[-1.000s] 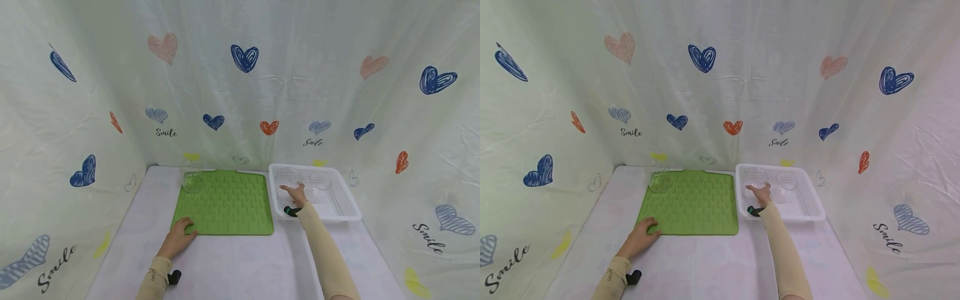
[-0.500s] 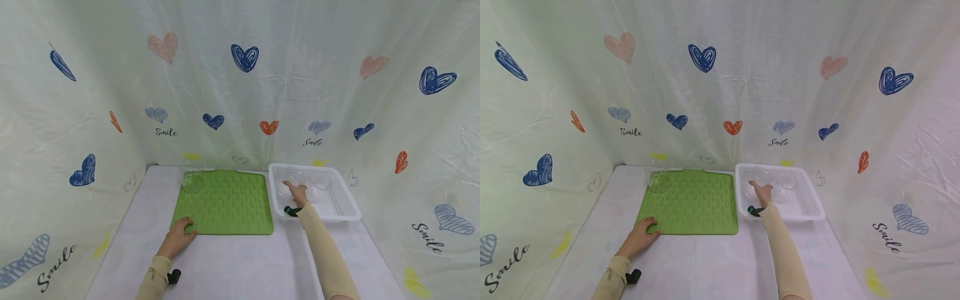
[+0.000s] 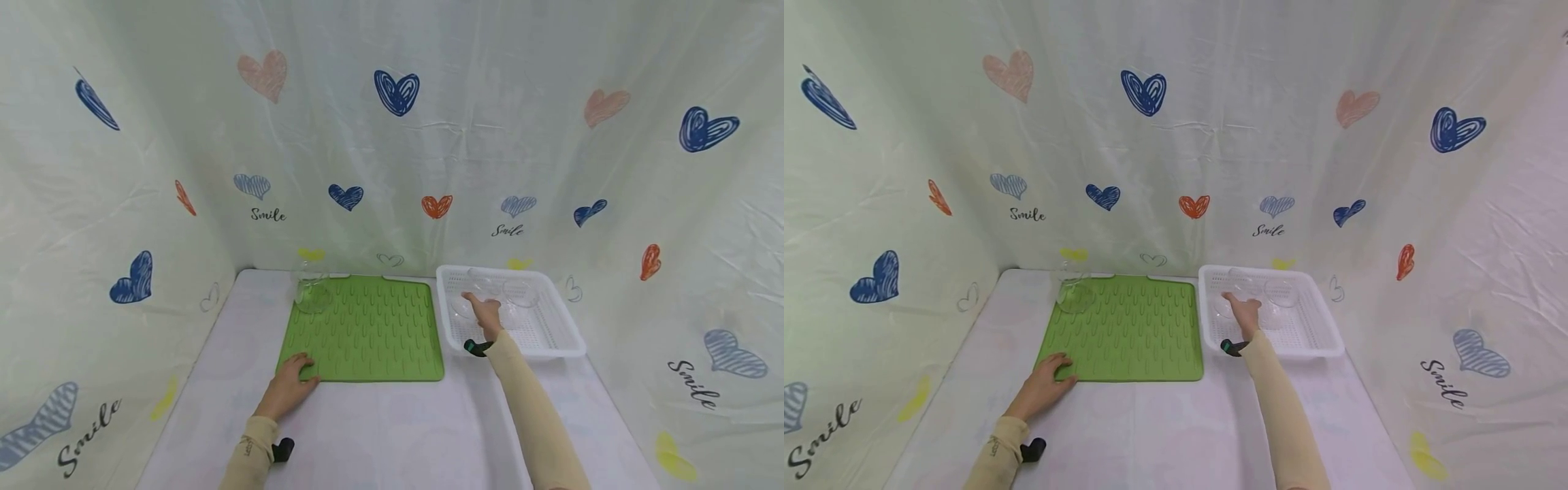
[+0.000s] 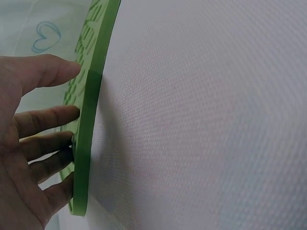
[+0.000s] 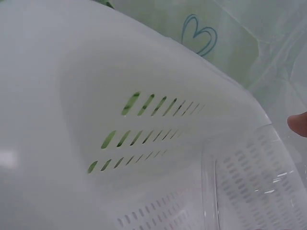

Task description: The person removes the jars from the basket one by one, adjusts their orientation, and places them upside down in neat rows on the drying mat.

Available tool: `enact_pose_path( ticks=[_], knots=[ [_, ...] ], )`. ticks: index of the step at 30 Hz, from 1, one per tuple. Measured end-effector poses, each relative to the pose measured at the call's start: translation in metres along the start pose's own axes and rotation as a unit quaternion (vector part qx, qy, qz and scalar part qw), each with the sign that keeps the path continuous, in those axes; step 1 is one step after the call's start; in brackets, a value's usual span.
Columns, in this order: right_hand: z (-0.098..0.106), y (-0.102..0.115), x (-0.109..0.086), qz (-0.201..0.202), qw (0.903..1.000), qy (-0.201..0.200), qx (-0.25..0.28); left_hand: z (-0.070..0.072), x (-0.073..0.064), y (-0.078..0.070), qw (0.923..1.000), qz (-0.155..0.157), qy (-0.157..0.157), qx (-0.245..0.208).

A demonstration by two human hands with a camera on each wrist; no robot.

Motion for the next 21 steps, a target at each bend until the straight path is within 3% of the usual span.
enact_pose_path(
  ticks=[13, 21],
  knots=[
    [0.010, -0.001, -0.018, 0.020, 0.9995, -0.025, 0.002, -0.003, 0.000, 0.002, 1.0000, 0.004, 0.005, 0.000],
    [0.013, 0.006, -0.039, 0.063, 0.9972, -0.040, 0.002, 0.000, -0.001, -0.001, 1.0000, 0.002, 0.002, 0.003]
  ],
)
Point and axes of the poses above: each hand's wrist, its own x-axis towards the middle knuckle, its own z-axis out of the back of the hand, y = z × x, the point moved 5 cm from there along x, towards the middle knuckle, and after that the axes turned 12 degrees about -z, right-handed, at the moved point
